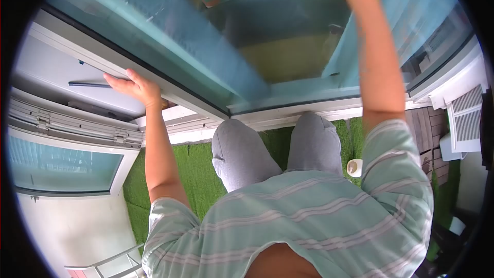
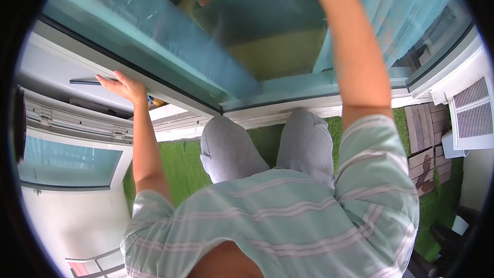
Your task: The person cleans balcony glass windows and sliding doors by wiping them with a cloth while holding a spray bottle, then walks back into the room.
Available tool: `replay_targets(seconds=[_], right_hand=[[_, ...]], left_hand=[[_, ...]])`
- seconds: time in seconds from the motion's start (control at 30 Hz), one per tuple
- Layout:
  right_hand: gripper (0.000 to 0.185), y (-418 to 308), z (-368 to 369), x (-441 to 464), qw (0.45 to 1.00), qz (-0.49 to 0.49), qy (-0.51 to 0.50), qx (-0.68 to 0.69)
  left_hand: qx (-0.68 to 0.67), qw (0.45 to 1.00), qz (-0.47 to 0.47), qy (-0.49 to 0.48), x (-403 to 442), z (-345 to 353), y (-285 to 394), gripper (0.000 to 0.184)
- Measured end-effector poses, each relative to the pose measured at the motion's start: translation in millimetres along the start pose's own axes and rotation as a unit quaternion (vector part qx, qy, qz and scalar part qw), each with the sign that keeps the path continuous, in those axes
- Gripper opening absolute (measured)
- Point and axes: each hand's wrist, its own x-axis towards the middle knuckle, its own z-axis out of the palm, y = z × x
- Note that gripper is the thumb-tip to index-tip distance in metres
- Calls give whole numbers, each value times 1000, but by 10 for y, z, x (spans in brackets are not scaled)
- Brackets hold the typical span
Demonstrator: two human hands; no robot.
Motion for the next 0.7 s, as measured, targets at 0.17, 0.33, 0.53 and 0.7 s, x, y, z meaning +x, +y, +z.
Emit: replay_targets(seconds=[0.17, 0.33, 0.53, 0.7], right_hand=[[42, -155, -967, -2820, 948, 110, -274, 117], [39, 195, -862, -4865, 700, 706, 22, -110], [17, 812, -411, -2576, 809, 575, 108, 63], [44, 472, -372, 270, 972, 152, -157, 85]], left_hand=[[-9, 1000, -9, -7, -18, -8, -55, 73], [-14, 1000, 0, -7, -16, -4, -23, 72], [-24, 1000, -13, 1, -30, 12, -46, 71], [10, 1000, -4, -12, -6, 3, -126, 71]])
